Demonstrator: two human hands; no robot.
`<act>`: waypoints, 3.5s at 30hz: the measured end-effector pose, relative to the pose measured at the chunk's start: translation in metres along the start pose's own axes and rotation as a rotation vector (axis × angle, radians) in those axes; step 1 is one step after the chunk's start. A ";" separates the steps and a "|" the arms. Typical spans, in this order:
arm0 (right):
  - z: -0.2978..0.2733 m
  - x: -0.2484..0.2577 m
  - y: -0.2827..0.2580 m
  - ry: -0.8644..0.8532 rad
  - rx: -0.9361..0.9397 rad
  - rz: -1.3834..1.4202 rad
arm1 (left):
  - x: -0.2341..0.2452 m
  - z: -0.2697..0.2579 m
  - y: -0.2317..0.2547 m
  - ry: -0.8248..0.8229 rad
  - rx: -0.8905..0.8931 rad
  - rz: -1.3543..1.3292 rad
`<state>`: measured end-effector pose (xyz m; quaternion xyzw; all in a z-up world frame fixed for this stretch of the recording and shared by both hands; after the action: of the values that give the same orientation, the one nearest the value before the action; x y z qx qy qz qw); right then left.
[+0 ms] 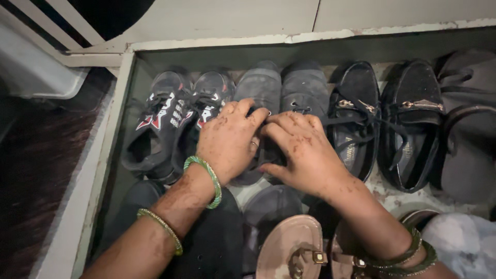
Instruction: The person organizes shoes and sandals inside a storage drawer by hand, moving them one at a time and arranging them into pairs.
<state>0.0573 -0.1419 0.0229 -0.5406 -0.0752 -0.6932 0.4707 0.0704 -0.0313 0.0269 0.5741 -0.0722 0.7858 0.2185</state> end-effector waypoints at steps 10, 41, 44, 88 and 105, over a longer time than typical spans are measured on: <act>-0.001 -0.002 0.000 0.005 0.003 -0.014 | 0.018 0.000 -0.008 -0.052 -0.043 -0.128; -0.001 -0.001 -0.002 -0.004 0.011 -0.021 | 0.046 -0.005 -0.083 0.231 0.253 0.098; -0.001 -0.001 -0.001 -0.012 0.007 -0.008 | 0.058 -0.005 -0.074 0.301 0.233 0.112; -0.001 -0.001 -0.001 -0.007 0.011 -0.022 | 0.046 -0.009 -0.091 -0.142 0.233 0.034; -0.003 -0.001 -0.002 0.003 0.018 -0.025 | 0.041 -0.005 -0.089 -0.068 0.181 0.136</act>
<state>0.0541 -0.1419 0.0220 -0.5344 -0.0875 -0.6990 0.4671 0.0941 0.0603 0.0517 0.6115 -0.0471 0.7823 0.1095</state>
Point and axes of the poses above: each hand's wrist, its own z-axis towards the middle knuckle, its own x-axis out of the back of the hand, y = z × x, the point moved 8 cm from there along z, towards the middle knuckle, and after that the axes turned 1 degree about x, right-handed, at the moved point
